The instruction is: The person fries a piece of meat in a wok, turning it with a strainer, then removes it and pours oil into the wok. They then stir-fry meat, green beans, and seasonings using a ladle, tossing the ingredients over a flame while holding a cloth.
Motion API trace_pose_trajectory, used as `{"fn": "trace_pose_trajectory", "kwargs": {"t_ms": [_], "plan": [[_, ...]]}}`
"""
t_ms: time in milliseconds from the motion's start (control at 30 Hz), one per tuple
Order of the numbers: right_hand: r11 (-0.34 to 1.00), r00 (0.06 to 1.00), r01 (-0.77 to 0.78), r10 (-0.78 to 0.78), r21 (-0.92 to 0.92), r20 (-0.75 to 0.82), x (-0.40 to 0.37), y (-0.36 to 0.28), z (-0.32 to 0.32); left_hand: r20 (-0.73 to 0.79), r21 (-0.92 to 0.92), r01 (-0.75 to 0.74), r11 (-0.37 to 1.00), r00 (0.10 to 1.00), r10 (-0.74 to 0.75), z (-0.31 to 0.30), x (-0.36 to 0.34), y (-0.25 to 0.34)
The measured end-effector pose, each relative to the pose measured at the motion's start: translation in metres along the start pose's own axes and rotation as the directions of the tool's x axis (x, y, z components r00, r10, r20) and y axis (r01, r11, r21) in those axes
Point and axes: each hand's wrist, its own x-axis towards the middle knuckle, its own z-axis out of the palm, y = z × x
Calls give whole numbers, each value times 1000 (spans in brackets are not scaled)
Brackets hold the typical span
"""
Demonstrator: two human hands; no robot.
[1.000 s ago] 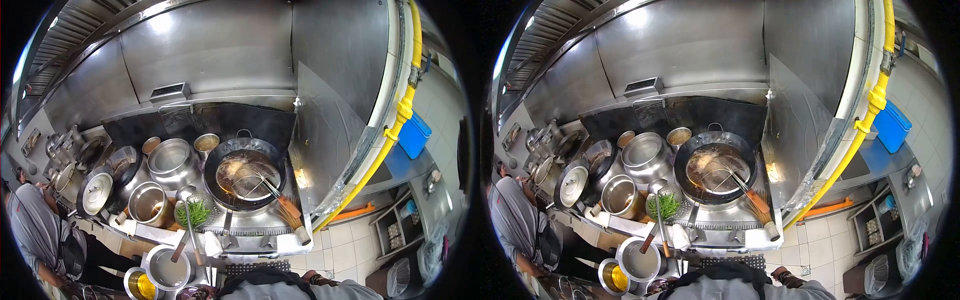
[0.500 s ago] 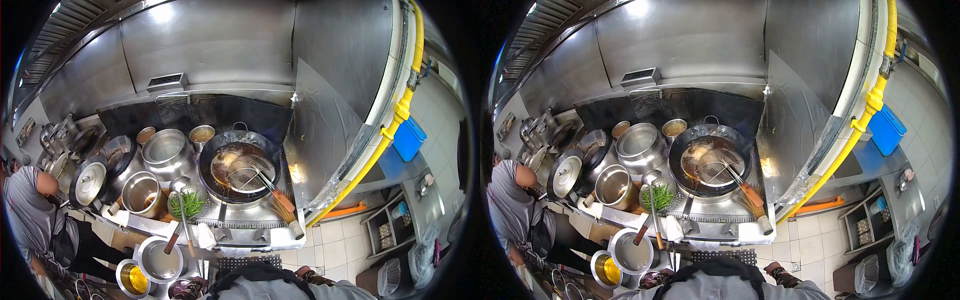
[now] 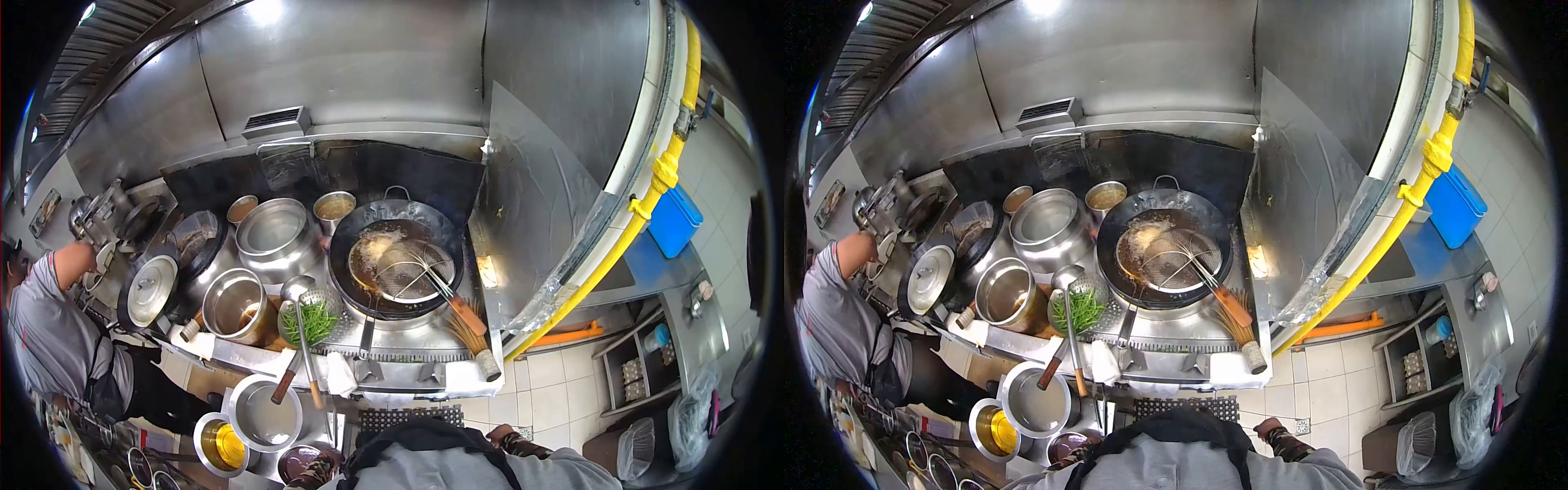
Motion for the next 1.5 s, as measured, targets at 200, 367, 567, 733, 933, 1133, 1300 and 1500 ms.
{"fn": "trace_pose_trajectory", "kwargs": {"t_ms": [200, 367, 567, 733, 933, 1133, 1300, 1500], "plan": [[996, 991, -90, 88, -18, -101, 13, -3, -8, -14, -2, -11, 1000, 1000, 11, 6, -5, -4], [949, 968, 205, -232, -239, -92, -5, -21, -17, -20, 4, -20, 1000, 1000, 20, 12, -12, -7], [994, 999, 10, -14, -113, -33, -17, -37, -14, -21, 2, -31, 1000, 999, 31, 19, -20, -10], [979, 991, 39, -63, -198, -121, -13, -21, 7, -18, 15, -33, 999, 999, 34, 14, -23, -10], [965, 998, 32, -19, -260, 55, -17, -24, 6, -14, 25, -41, 999, 999, 41, 11, -26, -11], [949, 987, 32, -80, -313, -139, -4, -17, 23, -8, 30, -49, 998, 999, 49, 13, -30, -10], [988, 979, -36, 5, -149, -204, 11, -7, 30, -14, 34, -51, 998, 999, 51, 13, -34, -10], [996, 998, -19, 13, -83, -66, 0, -22, 11, -20, 39, -64, 997, 998, 65, 18, -41, -13]]}}
